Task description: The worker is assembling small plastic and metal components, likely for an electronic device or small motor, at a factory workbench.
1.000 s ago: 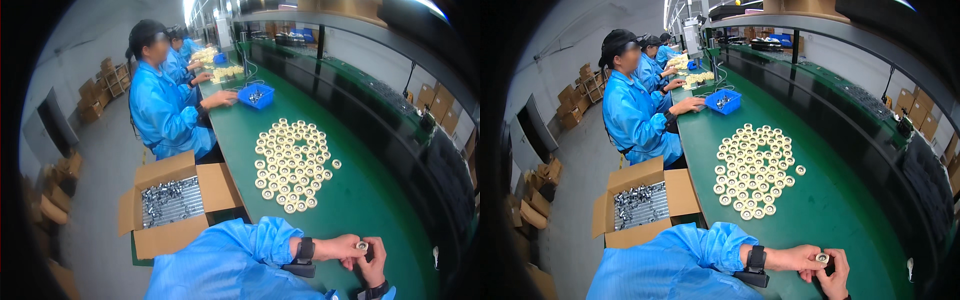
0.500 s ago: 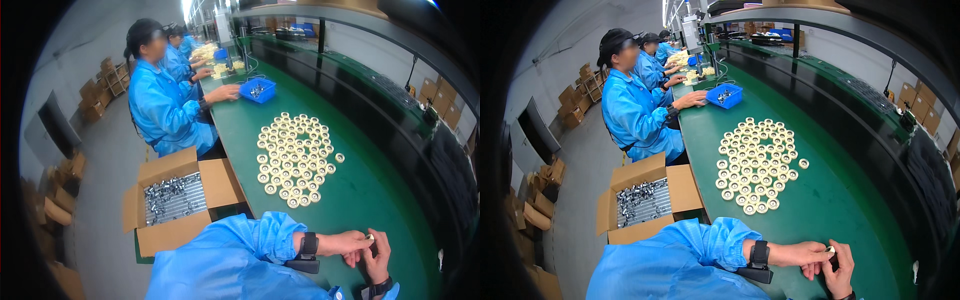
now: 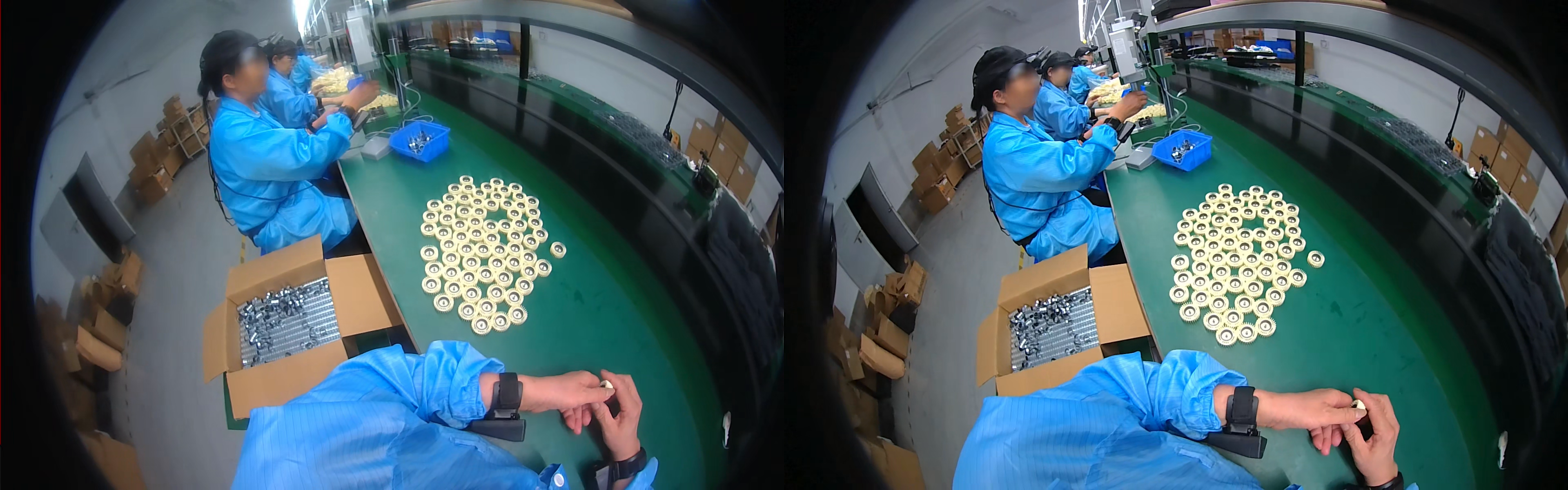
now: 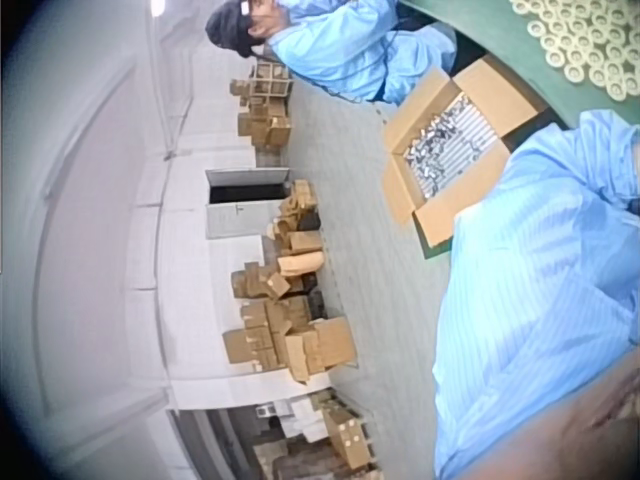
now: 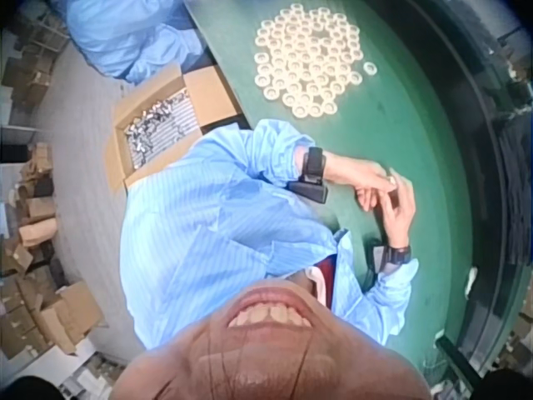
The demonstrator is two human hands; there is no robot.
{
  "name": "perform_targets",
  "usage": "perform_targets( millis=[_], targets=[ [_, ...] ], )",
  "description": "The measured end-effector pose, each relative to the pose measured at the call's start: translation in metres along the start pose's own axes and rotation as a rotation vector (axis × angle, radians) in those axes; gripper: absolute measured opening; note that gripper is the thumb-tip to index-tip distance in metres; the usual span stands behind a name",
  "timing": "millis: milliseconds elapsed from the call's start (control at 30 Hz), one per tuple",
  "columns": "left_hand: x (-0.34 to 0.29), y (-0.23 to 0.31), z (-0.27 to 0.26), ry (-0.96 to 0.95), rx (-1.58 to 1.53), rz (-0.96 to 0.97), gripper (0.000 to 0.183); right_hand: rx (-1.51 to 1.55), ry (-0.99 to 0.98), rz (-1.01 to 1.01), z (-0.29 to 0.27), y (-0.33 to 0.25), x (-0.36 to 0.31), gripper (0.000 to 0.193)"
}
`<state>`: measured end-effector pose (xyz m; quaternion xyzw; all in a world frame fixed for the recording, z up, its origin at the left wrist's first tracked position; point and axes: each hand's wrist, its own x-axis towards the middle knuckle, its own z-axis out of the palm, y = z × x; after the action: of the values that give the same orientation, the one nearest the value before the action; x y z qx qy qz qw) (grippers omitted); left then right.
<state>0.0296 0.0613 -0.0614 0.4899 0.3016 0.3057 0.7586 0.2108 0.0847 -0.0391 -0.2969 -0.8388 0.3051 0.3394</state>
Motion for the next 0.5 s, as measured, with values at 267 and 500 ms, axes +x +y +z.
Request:
perform_targets(
  millis=[267, 500],
  targets=[
    [-0.006, 0.008, 0.003, 0.023, 0.003, -0.02, 0.054, -0.013, -0.022, -0.001, -0.001, -0.004, 0.002, 0.043],
    [-0.004, 0.007, 0.003, 0.012, -0.001, -0.032, 0.053, 0.001, -0.016, -0.02, -0.004, -0.001, 0.0, 0.042]
  ],
)
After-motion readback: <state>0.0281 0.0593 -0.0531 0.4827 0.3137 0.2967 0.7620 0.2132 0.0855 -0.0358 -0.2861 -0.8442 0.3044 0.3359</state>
